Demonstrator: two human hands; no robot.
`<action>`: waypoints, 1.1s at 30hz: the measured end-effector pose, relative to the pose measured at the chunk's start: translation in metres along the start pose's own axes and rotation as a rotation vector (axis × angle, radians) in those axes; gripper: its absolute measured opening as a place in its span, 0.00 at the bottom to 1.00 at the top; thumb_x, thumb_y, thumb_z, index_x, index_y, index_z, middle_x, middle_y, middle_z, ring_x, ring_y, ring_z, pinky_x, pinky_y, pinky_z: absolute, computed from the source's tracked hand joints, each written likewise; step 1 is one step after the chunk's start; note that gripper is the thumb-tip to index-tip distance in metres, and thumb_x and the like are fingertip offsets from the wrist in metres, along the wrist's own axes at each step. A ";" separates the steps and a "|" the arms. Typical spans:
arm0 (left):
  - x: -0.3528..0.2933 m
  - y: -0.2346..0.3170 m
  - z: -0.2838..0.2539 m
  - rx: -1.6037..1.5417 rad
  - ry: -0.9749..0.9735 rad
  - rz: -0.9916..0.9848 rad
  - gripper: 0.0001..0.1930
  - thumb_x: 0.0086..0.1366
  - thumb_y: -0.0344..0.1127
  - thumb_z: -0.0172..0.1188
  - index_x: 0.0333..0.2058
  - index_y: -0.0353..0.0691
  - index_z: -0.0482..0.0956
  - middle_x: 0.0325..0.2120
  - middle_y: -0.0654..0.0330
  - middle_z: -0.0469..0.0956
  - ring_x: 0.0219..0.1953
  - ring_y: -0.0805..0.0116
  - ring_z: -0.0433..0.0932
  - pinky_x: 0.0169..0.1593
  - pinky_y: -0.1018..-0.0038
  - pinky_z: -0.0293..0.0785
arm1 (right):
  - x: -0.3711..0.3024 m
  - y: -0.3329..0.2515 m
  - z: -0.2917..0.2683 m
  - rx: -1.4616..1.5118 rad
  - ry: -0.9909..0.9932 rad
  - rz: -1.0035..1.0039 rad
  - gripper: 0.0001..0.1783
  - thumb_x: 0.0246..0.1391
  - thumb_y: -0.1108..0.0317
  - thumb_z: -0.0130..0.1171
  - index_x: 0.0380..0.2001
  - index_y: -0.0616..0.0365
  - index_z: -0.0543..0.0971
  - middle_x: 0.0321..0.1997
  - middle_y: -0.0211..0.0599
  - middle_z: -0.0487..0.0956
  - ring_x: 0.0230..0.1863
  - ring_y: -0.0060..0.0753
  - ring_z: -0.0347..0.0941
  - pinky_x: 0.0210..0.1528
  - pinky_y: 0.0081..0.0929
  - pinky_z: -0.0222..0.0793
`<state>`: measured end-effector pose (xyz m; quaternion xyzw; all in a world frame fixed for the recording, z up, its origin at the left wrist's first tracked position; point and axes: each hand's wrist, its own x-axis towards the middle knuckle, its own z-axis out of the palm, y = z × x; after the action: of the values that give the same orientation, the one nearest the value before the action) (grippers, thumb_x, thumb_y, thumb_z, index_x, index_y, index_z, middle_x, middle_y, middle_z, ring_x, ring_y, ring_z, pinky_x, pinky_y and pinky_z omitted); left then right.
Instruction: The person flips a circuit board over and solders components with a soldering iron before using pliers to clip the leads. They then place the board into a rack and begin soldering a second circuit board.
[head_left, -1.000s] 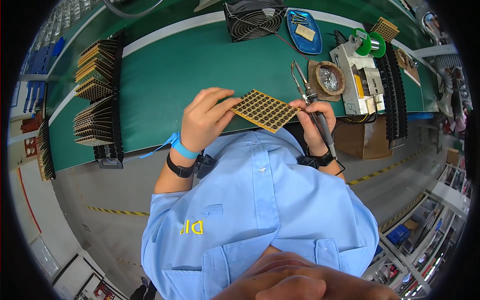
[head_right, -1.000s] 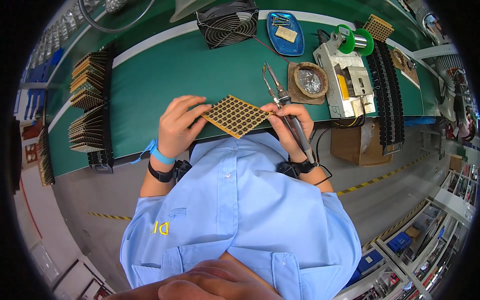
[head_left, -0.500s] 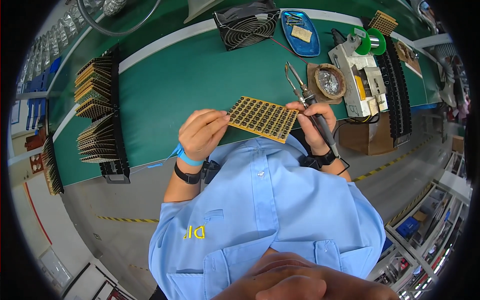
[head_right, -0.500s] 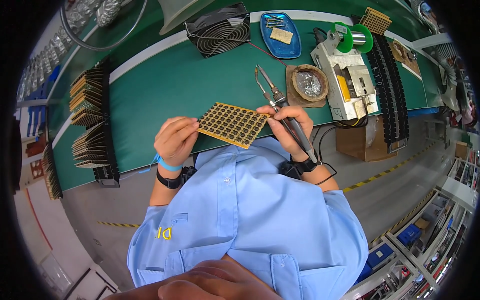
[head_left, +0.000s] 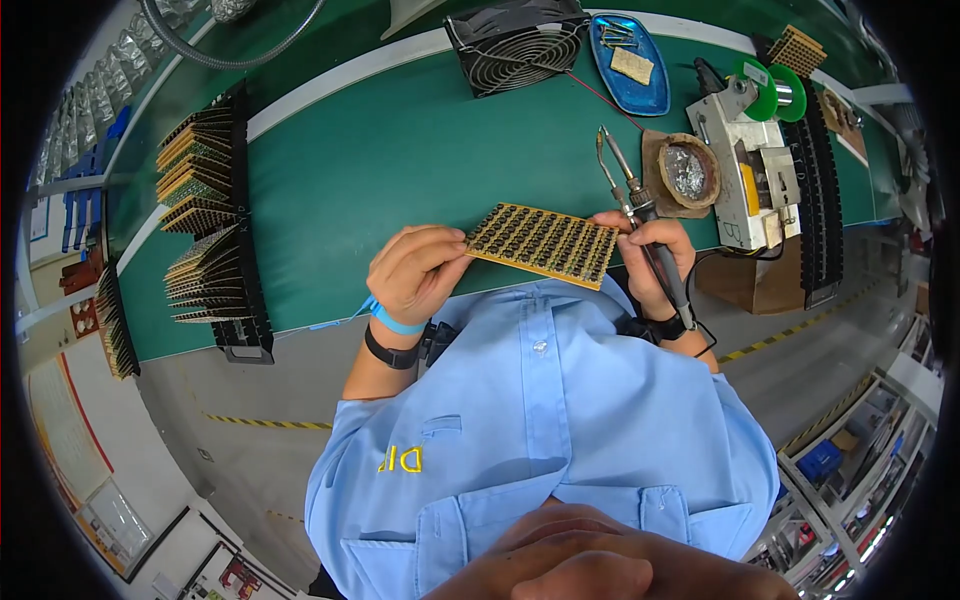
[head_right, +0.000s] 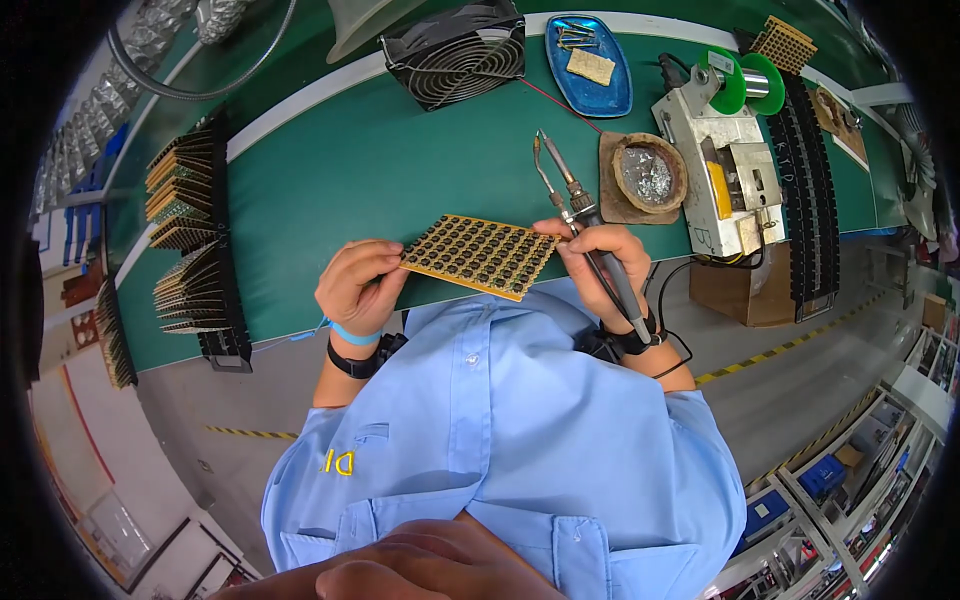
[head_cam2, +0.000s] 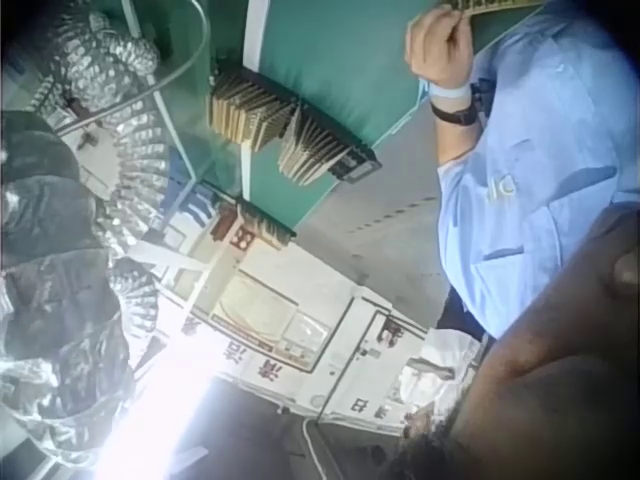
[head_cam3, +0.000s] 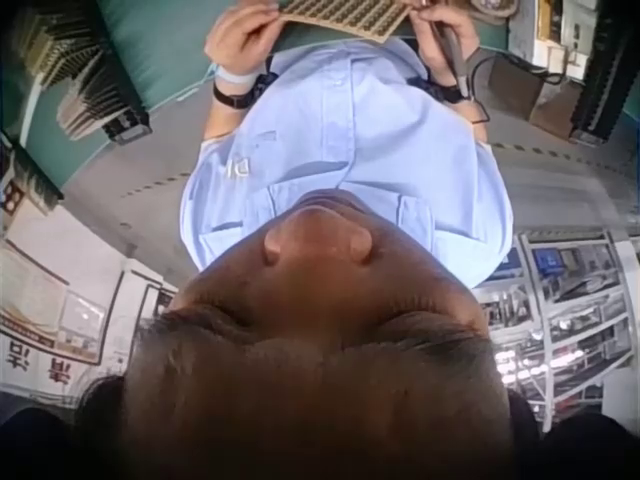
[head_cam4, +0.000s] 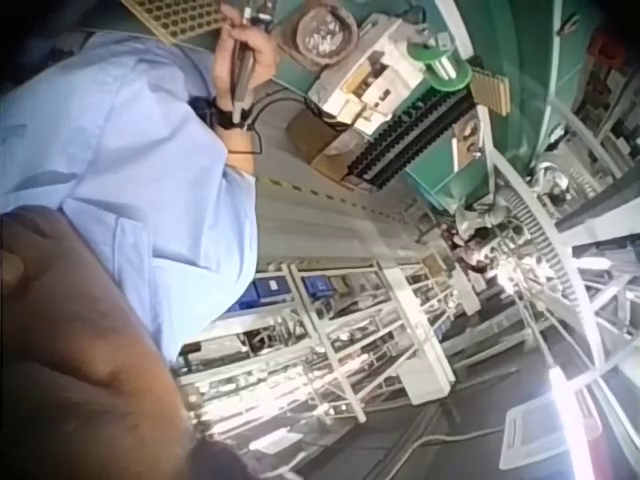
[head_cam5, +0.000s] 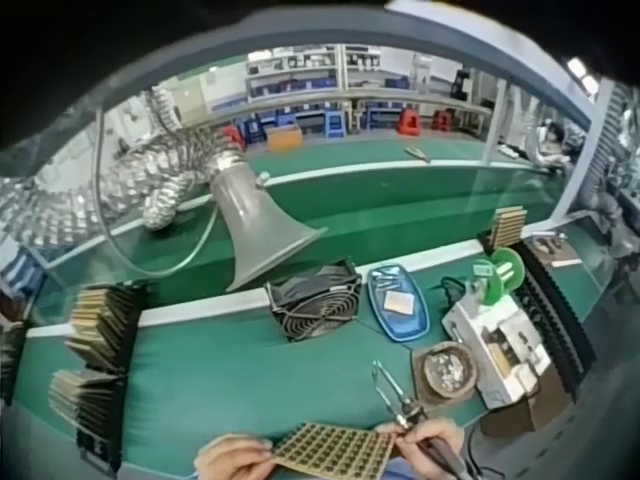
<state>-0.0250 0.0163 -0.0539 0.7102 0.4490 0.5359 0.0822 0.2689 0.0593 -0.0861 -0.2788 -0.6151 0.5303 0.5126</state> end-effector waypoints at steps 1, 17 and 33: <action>0.000 0.000 0.000 -0.001 -0.002 -0.001 0.12 0.46 0.21 0.74 0.28 0.36 0.80 0.30 0.55 0.83 0.31 0.61 0.83 0.34 0.72 0.80 | 0.000 -0.001 0.000 0.004 0.005 0.007 0.09 0.61 0.82 0.54 0.40 0.57 0.68 0.46 0.63 0.80 0.53 0.50 0.78 0.58 0.44 0.72; 0.009 -0.005 0.006 0.137 -0.088 -0.100 0.08 0.52 0.19 0.69 0.29 0.34 0.79 0.31 0.52 0.84 0.32 0.59 0.83 0.36 0.72 0.78 | -0.002 -0.002 -0.001 -0.018 -0.017 -0.041 0.12 0.60 0.83 0.56 0.41 0.56 0.68 0.46 0.61 0.81 0.53 0.47 0.79 0.58 0.43 0.71; 0.007 0.001 0.003 0.210 -0.177 -0.145 0.20 0.39 0.29 0.75 0.34 0.38 0.82 0.41 0.53 0.81 0.38 0.56 0.81 0.40 0.65 0.78 | 0.007 -0.016 0.016 0.020 0.037 -0.120 0.15 0.58 0.79 0.61 0.40 0.53 0.66 0.41 0.60 0.82 0.41 0.44 0.83 0.46 0.35 0.77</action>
<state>-0.0221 0.0217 -0.0502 0.7250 0.5437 0.4141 0.0854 0.2554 0.0556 -0.0674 -0.2460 -0.6159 0.4993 0.5575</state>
